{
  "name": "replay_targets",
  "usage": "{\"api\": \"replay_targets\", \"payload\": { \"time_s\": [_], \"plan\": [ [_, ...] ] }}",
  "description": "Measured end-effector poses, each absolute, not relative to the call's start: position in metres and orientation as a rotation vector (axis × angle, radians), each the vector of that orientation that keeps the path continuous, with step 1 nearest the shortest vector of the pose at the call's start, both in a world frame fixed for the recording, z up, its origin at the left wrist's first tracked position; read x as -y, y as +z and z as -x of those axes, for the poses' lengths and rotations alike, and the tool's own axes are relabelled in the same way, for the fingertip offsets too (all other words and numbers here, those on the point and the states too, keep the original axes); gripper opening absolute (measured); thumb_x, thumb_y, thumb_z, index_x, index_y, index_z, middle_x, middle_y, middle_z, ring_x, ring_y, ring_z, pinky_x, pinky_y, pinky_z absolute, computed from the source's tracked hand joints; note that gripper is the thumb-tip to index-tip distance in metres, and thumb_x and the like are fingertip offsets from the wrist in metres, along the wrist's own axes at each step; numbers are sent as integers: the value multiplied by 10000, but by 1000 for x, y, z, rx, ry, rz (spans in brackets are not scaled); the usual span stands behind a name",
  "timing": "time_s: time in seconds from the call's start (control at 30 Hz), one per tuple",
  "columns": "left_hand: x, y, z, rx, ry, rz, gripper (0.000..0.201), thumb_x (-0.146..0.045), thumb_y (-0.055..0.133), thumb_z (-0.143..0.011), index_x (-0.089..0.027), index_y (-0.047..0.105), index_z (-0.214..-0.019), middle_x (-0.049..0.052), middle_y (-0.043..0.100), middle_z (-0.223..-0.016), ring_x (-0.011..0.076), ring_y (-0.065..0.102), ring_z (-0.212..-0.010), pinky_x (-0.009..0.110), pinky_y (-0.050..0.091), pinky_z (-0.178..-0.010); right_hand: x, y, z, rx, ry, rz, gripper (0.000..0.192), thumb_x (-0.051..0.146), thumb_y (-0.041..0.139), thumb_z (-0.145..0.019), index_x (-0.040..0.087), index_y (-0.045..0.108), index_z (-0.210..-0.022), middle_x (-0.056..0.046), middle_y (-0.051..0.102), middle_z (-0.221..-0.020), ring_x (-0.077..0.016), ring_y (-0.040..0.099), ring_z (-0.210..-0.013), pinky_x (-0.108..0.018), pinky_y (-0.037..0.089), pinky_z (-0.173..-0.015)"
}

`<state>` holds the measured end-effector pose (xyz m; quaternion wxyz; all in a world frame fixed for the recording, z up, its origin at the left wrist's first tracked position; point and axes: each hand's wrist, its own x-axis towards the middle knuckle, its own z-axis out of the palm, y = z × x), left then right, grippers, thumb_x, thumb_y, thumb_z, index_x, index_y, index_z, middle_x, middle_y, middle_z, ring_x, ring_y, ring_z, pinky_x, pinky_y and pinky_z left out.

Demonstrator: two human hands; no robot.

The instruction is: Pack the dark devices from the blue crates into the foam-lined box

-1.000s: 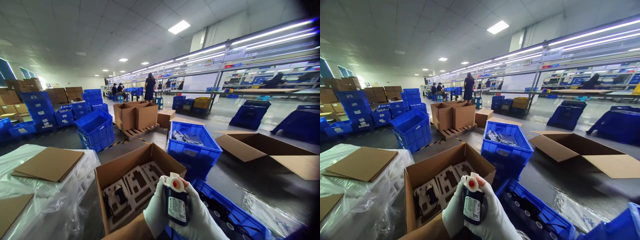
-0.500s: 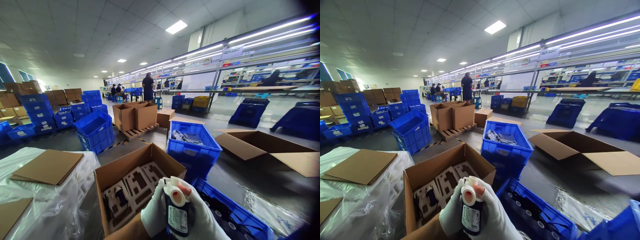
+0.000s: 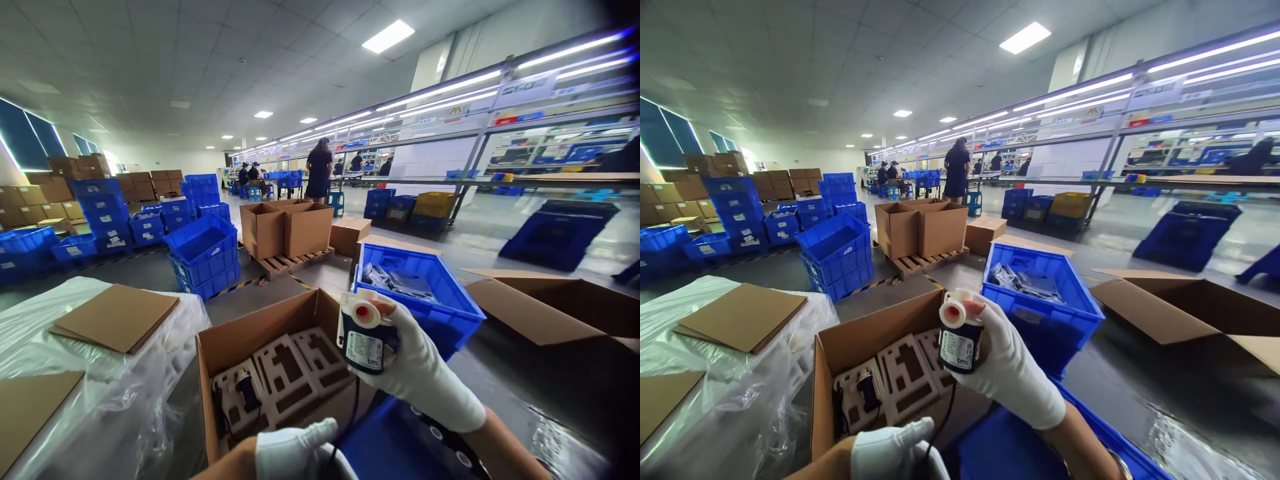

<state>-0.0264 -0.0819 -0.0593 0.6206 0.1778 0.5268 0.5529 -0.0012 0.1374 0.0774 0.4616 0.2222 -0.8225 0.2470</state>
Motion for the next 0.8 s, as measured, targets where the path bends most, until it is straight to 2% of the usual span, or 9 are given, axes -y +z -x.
{"api": "replay_targets", "payload": {
  "time_s": [0.07,0.13,0.23,0.33,0.4,0.5,0.6,0.67,0.8],
  "plan": [
    [113,-37,40,-1237,1339,-523,875,-858,273,-781,-109,708,-904,46,575,-632,158,504,-554,331,456,-701,-146,71,14,2046,593,-542,746,281,708,-775,206,333,-1416,-141,511,-1323,-275,554,-1186,-407,477,-1023],
    [141,-6,61,-1384,1380,-602,829,-836,416,-768,-130,634,-1144,40,627,-703,157,557,-567,302,451,-632,-153,59,30,2127,588,-526,719,314,708,-781,194,353,-1394,-139,519,-1312,-263,559,-1173,-396,465,-1030],
    [163,36,103,-1795,1114,-750,575,-638,613,-792,-180,586,-1140,26,667,-798,147,599,-609,267,446,-604,-158,33,65,2272,614,-562,689,303,679,-767,192,359,-1367,-122,541,-1286,-246,572,-1148,-380,467,-1010],
    [150,42,143,-2283,472,-1119,339,-385,638,-800,-255,633,-1113,23,728,-945,220,681,-826,312,477,-699,-151,-1,108,2507,546,-605,647,251,662,-693,207,431,-1296,-87,594,-1196,-242,612,-1040,-367,488,-924],
    [130,19,162,-2382,-52,-1401,294,-286,621,-784,-273,667,-1074,29,751,-985,252,703,-850,314,468,-623,-140,-28,134,2730,382,-624,529,257,661,-670,219,520,-1179,-57,628,-1053,-243,631,-898,-367,495,-821],
    [101,-40,177,-2288,-622,-1700,116,-150,623,-766,-179,706,-841,77,753,-820,259,705,-713,323,441,-506,-120,-69,164,2982,66,-691,458,279,684,-659,206,579,-1098,-74,628,-967,-284,627,-815,-386,492,-719],
    [86,-100,186,-2166,-697,-1854,127,-103,625,-799,-171,681,-708,57,743,-760,233,698,-725,334,469,-554,-103,-105,185,3141,-96,-746,709,317,794,-557,181,567,-1215,-129,625,-1057,-357,636,-883,-433,520,-726],
    [83,-132,194,-2092,-697,-1932,159,-123,632,-811,-190,648,-667,27,744,-781,202,687,-722,315,442,-516,-95,-123,197,3216,-78,-754,876,330,832,-495,181,529,-1304,-145,619,-1105,-376,645,-907,-449,538,-738],
    [78,-177,212,-1998,-718,-1965,320,-164,701,-741,-205,479,-514,1,719,-715,192,669,-709,322,383,-473,-90,-150,213,3277,68,-747,1020,340,809,-472,176,443,-1410,-167,586,-1207,-386,652,-959,-453,553,-767]
  ]
}}
